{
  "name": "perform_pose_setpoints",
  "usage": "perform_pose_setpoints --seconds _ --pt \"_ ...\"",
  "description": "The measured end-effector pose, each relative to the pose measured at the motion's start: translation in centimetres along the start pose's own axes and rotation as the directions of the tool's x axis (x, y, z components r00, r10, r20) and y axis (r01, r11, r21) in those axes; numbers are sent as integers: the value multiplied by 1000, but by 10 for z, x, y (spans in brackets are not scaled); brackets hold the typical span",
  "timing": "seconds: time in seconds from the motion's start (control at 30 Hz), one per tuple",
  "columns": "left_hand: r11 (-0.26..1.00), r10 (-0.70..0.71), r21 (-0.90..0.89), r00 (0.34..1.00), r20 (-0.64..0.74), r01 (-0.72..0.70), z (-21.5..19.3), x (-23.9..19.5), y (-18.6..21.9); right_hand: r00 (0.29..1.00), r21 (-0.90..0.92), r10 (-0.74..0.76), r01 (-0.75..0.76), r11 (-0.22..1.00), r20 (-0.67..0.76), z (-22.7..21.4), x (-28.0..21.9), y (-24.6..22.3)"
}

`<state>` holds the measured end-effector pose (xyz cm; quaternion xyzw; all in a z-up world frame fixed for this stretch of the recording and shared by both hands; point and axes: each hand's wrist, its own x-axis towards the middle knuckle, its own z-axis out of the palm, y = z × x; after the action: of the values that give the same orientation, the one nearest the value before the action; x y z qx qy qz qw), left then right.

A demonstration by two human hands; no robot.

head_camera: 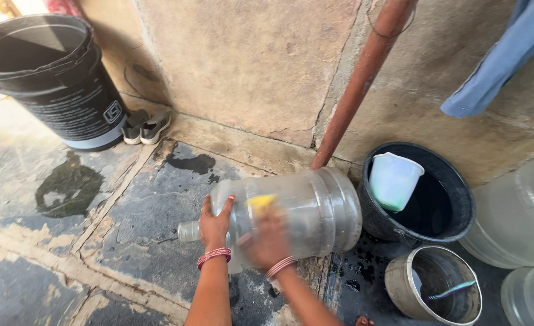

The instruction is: The person cleans a large plastic water jug by scrubbing the exterior with a sponge and then vigorously shaking it with water inside to rinse the interior.

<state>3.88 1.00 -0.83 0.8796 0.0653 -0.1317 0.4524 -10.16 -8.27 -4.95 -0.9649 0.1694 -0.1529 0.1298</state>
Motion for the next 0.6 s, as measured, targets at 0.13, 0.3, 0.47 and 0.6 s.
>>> perform_pose_setpoints --seconds 0.13,0.3,0.47,0.6 --pt "999 0 -54 1000 32 2 9 14 -8 940 -4 -342 342 940 -3 6 -18 -30" --pt "916 188 -362 982 5 -174 24 30 -43 909 49 399 -407 912 120 -29 -51 118" --pt "871 251 -386 951 -181 -304 29 -8 -93 754 361 580 -471 805 -308 -43 -55 211" --pt "905 303 -248 934 -189 -344 31 -14 -97 557 451 829 -750 483 38 -64 -28 221"
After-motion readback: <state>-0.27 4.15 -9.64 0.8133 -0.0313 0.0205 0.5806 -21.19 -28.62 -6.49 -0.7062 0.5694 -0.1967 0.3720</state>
